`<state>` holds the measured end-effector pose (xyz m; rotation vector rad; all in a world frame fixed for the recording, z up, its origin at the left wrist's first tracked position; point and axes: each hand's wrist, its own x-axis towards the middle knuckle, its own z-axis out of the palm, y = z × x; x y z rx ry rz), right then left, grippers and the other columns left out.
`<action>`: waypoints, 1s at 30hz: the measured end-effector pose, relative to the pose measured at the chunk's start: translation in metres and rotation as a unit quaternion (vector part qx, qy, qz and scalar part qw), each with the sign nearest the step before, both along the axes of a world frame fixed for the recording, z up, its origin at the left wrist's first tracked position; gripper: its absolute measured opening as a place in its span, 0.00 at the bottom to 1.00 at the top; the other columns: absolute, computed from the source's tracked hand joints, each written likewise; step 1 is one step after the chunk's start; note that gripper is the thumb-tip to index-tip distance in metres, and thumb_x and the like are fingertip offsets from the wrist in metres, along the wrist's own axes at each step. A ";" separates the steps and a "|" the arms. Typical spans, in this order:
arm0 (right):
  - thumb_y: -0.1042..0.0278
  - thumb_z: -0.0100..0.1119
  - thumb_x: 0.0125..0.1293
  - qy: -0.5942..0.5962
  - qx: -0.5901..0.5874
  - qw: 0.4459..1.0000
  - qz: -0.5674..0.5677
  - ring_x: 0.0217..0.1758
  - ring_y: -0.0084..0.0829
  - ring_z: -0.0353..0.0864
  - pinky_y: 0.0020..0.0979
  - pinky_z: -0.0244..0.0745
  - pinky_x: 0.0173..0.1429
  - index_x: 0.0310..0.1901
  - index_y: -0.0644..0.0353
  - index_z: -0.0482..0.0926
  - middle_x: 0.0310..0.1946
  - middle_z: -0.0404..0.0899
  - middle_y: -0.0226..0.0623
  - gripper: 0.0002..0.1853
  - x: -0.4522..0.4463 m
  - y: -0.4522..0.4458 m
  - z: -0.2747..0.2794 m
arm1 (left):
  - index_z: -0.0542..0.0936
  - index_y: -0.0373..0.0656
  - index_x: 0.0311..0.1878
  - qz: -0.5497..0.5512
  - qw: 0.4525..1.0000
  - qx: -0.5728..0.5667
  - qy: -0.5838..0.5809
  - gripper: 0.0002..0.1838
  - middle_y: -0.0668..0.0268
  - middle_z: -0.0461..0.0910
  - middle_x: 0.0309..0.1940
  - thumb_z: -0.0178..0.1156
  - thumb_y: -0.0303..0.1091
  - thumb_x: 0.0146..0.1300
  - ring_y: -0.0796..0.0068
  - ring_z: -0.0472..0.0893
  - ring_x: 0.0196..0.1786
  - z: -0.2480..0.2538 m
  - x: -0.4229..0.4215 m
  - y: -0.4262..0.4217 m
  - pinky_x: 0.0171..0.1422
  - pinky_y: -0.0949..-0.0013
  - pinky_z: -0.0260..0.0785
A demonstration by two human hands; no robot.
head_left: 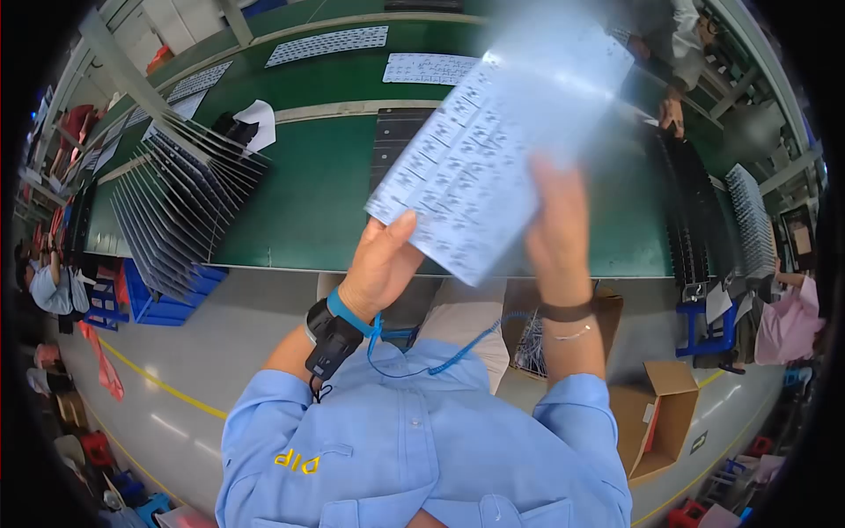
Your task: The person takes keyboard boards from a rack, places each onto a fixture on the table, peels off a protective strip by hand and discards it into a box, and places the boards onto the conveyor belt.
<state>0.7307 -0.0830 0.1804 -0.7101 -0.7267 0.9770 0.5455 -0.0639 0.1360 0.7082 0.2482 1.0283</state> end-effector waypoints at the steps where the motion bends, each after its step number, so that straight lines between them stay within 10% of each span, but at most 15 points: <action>1: 0.72 0.55 0.65 -0.024 -0.006 1.000 -0.005 0.50 0.26 0.76 0.30 0.71 0.55 0.53 0.65 0.68 0.48 0.77 0.38 0.16 0.013 -0.004 0.004 | 0.56 0.44 0.68 0.006 1.000 -0.001 0.000 0.29 0.54 0.63 0.64 0.53 0.35 0.66 0.63 0.68 0.63 -0.004 -0.007 0.005 0.66 0.58 0.60; 9: 0.72 0.55 0.65 -0.434 -0.106 0.895 -0.025 0.47 0.21 0.75 0.24 0.69 0.53 0.54 0.68 0.71 0.47 0.78 0.34 0.17 0.073 -0.025 0.063 | 0.54 0.40 0.68 0.348 0.853 0.233 0.311 0.31 0.53 0.65 0.62 0.54 0.30 0.63 0.62 0.68 0.62 0.023 -0.098 0.057 0.63 0.61 0.63; 16: 0.70 0.58 0.58 -0.778 0.054 0.626 -0.011 0.33 0.45 0.77 0.36 0.71 0.36 0.43 0.56 0.77 0.29 0.79 0.43 0.11 0.061 0.007 0.059 | 0.58 0.43 0.68 0.235 0.812 0.337 0.415 0.37 0.57 0.68 0.60 0.63 0.33 0.56 0.65 0.67 0.63 0.013 -0.107 0.073 0.66 0.63 0.56; 30: 0.69 0.58 0.58 -0.783 0.022 0.619 0.062 0.34 0.44 0.79 0.37 0.72 0.38 0.45 0.56 0.78 0.30 0.80 0.43 0.13 0.062 0.040 0.027 | 0.75 0.35 0.52 0.089 0.871 0.220 0.430 0.17 0.65 0.79 0.43 0.61 0.29 0.60 0.80 0.75 0.45 -0.046 -0.073 0.095 0.52 0.74 0.68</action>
